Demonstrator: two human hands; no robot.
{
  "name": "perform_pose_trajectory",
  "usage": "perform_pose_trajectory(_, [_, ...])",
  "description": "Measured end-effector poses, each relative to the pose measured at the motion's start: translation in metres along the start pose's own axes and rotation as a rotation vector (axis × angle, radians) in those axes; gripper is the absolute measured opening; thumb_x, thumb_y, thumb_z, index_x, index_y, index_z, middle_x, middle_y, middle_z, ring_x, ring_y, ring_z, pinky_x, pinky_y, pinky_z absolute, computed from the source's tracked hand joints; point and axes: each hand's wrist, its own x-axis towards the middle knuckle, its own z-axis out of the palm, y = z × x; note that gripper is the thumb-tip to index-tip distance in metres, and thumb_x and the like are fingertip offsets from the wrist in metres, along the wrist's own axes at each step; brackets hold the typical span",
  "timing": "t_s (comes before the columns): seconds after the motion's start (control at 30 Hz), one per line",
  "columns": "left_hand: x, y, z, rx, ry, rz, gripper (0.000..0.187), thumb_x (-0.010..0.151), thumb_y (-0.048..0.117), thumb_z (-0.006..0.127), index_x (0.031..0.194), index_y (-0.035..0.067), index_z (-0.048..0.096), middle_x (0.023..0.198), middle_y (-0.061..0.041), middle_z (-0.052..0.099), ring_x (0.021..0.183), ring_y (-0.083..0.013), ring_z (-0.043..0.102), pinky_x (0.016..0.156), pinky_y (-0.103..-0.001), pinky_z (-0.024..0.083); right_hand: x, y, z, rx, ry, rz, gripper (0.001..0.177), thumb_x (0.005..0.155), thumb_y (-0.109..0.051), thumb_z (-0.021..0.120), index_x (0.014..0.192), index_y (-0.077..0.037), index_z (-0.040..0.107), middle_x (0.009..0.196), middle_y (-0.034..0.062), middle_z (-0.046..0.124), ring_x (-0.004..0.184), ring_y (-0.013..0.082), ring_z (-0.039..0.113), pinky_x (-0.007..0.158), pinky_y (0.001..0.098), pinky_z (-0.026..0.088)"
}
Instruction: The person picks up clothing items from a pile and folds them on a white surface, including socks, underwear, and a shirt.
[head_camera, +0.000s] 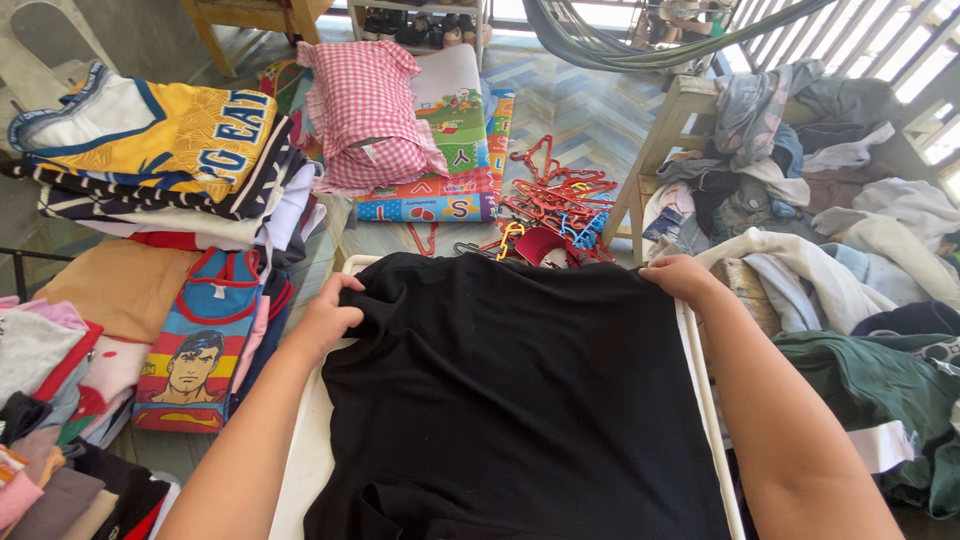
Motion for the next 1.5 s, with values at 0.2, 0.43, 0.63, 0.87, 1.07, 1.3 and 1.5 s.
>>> perform_pose_trajectory(0.2, [-0.009,0.015,0.014,0.418,0.158,0.256,0.039,0.066,0.008,0.078,0.101,0.01,0.062,0.094,-0.007,0.063,0.091,-0.0239,0.061,0.076,-0.036,0.051,-0.028,-0.024,0.034,0.199,0.433,-0.146,0.032,0.09,-0.032,0.073,0.106,-0.005,0.075,0.096,0.0135,0.076,0.091,0.0245,0.07,0.081,0.0376,0.052])
perform_pose_trajectory(0.43, [0.012,0.031,0.013,0.658,0.471,0.354,0.029,0.075,0.015,0.076,0.104,0.01,0.072,0.102,-0.013,0.065,0.091,-0.0314,0.066,0.08,-0.041,0.053,-0.016,0.001,0.022,0.142,0.661,0.026,0.027,0.092,-0.024,0.066,0.103,0.0,0.075,0.094,0.0196,0.072,0.089,0.0337,0.071,0.081,0.0415,0.052])
perform_pose_trajectory(0.63, [0.019,0.029,0.018,0.588,0.442,0.096,0.048,0.079,0.038,0.08,0.115,0.01,0.066,0.099,-0.012,0.074,0.096,-0.0324,0.071,0.084,-0.043,0.052,-0.032,0.02,0.027,0.325,0.647,-0.033,0.028,0.091,-0.025,0.07,0.102,0.001,0.072,0.094,0.0165,0.073,0.087,0.0292,0.07,0.078,0.0388,0.052])
perform_pose_trajectory(0.87, [0.014,0.053,0.054,0.614,0.458,-0.01,0.047,0.073,0.037,0.08,0.112,0.013,0.068,0.105,-0.012,0.07,0.098,-0.0345,0.067,0.08,-0.046,0.051,-0.066,-0.01,0.029,0.195,0.602,-0.191,0.028,0.094,-0.029,0.074,0.112,-0.007,0.072,0.101,0.0153,0.073,0.095,0.0287,0.068,0.086,0.0407,0.051])
perform_pose_trajectory(1.07, [0.049,0.006,0.04,0.123,0.384,0.115,0.026,0.078,0.017,0.078,0.102,0.008,0.073,0.09,-0.003,0.074,0.084,-0.0181,0.07,0.077,-0.031,0.053,-0.096,-0.054,0.006,-0.019,0.739,0.014,0.03,0.091,-0.024,0.069,0.118,-0.01,0.069,0.112,0.0136,0.072,0.109,0.0339,0.062,0.096,0.0562,0.037])
perform_pose_trajectory(1.3, [0.057,0.011,0.013,-0.287,0.147,-0.035,0.029,0.09,0.013,0.072,0.117,0.007,0.064,0.095,-0.004,0.068,0.077,-0.0139,0.06,0.068,-0.029,0.047,-0.18,-0.174,0.078,-0.294,0.561,-0.774,0.04,0.083,-0.017,0.072,0.12,-0.003,0.065,0.119,0.0199,0.065,0.114,0.0415,0.058,0.097,0.0513,0.045])
perform_pose_trajectory(1.5, [0.059,0.016,0.02,-0.007,0.197,-0.046,0.039,0.09,0.013,0.057,0.128,0.005,0.053,0.115,-0.014,0.067,0.104,-0.0236,0.064,0.086,-0.036,0.053,-0.312,-0.222,0.172,-0.287,-0.175,-1.376,0.049,0.077,-0.025,0.079,0.119,-0.004,0.063,0.135,0.02,0.055,0.13,0.0405,0.048,0.105,0.051,0.041])
